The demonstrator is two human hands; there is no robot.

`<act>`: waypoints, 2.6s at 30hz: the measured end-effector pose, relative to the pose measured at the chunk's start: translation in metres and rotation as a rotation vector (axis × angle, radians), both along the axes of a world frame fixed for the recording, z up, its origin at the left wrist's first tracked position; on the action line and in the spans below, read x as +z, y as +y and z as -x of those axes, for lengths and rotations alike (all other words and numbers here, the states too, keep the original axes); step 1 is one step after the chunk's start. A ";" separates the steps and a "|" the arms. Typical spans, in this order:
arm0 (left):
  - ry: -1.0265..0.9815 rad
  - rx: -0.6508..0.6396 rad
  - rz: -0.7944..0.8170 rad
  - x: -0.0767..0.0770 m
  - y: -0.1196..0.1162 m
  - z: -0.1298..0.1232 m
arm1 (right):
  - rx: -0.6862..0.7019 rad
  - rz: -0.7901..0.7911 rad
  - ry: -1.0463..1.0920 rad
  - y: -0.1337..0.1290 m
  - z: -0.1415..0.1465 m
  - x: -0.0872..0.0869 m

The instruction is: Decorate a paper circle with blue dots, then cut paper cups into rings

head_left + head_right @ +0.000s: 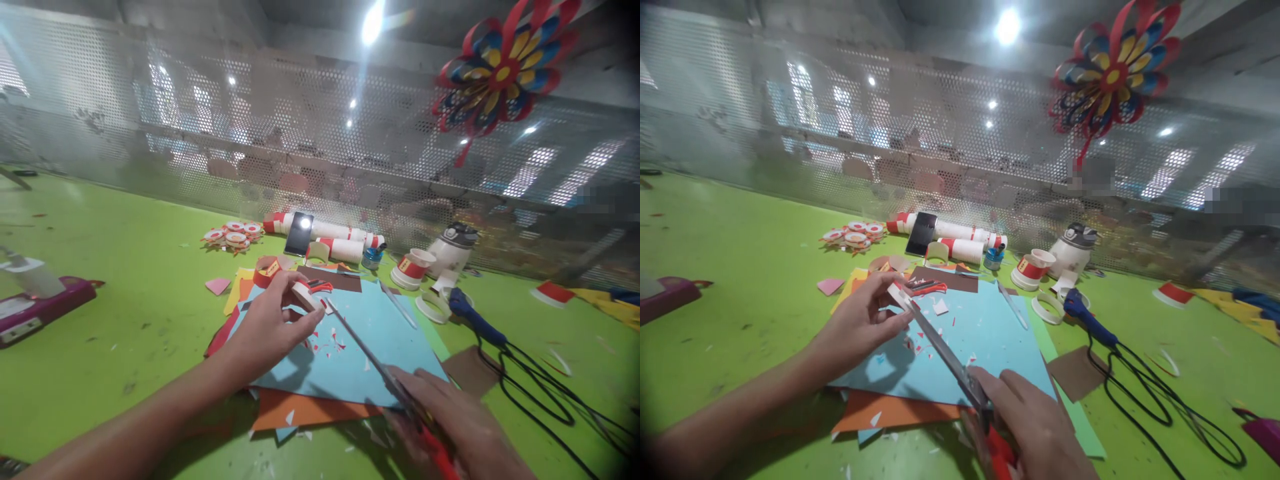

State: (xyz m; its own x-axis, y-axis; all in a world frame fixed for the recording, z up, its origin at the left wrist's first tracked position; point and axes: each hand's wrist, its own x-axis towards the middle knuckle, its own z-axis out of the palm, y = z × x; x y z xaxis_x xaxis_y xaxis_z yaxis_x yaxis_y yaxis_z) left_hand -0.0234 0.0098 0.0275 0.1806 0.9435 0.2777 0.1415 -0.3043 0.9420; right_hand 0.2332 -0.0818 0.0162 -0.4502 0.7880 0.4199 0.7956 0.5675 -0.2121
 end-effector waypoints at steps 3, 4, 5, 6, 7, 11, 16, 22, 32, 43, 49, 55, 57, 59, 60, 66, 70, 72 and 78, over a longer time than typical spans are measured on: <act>0.071 0.008 -0.067 -0.001 0.001 0.000 | 0.002 -0.148 -0.152 0.002 -0.001 -0.003; 0.094 0.006 -0.090 -0.002 0.001 0.000 | -0.004 -0.165 -0.184 0.002 -0.002 -0.004; 0.114 0.007 -0.111 -0.003 0.001 -0.001 | -0.012 -0.172 -0.207 0.002 -0.002 -0.006; 0.132 0.011 -0.129 -0.004 0.001 -0.001 | -0.023 -0.175 -0.223 0.002 -0.001 -0.007; 0.151 0.018 -0.145 -0.005 0.001 -0.001 | -0.035 -0.181 -0.232 0.002 -0.001 -0.009; 0.212 0.041 -0.194 -0.009 0.002 -0.001 | -0.070 -0.245 -0.242 0.004 0.003 -0.013; 0.283 0.045 -0.266 -0.013 0.003 0.001 | -0.081 -0.305 -0.277 0.003 0.003 -0.014; 0.464 0.098 -0.364 -0.016 0.000 0.005 | -0.090 -0.269 -0.306 -0.001 0.002 -0.014; 0.535 0.071 -0.301 -0.016 -0.004 0.005 | -0.099 -0.277 -0.363 -0.003 0.000 -0.011; 0.553 0.009 -0.170 -0.015 -0.004 0.008 | -0.065 -0.289 -0.388 -0.001 -0.006 -0.008; 0.482 -0.049 -0.150 -0.015 -0.004 0.007 | -0.047 -0.294 -0.377 -0.002 -0.007 -0.009; 0.471 -0.060 -0.149 -0.016 -0.005 0.009 | -0.043 -0.295 -0.370 -0.001 -0.007 -0.009; 0.479 -0.068 -0.168 -0.015 -0.006 0.008 | -0.045 -0.287 -0.374 -0.001 -0.008 -0.010; 0.502 -0.070 -0.186 -0.013 -0.006 0.007 | -0.037 -0.273 -0.377 -0.002 -0.008 -0.010; 0.518 -0.068 -0.190 -0.012 -0.006 0.007 | -0.030 -0.264 -0.376 -0.002 -0.008 -0.010; 0.528 -0.073 -0.202 -0.009 -0.006 0.007 | -0.024 -0.224 -0.369 -0.001 -0.009 -0.008; 0.522 -0.066 -0.205 -0.011 -0.005 0.007 | -0.032 -0.215 -0.384 -0.002 -0.010 -0.007; 0.522 -0.061 -0.212 -0.012 -0.004 0.007 | -0.039 -0.211 -0.382 -0.002 -0.011 -0.008; 0.564 -0.021 -0.233 -0.014 -0.003 0.007 | -0.045 -0.193 -0.359 -0.002 -0.010 -0.010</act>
State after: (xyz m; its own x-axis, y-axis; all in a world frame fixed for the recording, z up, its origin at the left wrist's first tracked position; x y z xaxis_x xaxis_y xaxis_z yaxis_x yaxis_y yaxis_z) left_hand -0.0305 0.0071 0.0136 0.3778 0.8643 0.3321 0.5912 -0.5012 0.6319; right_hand 0.2433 -0.0837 0.0058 -0.5623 0.7323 0.3840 0.8244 0.5330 0.1906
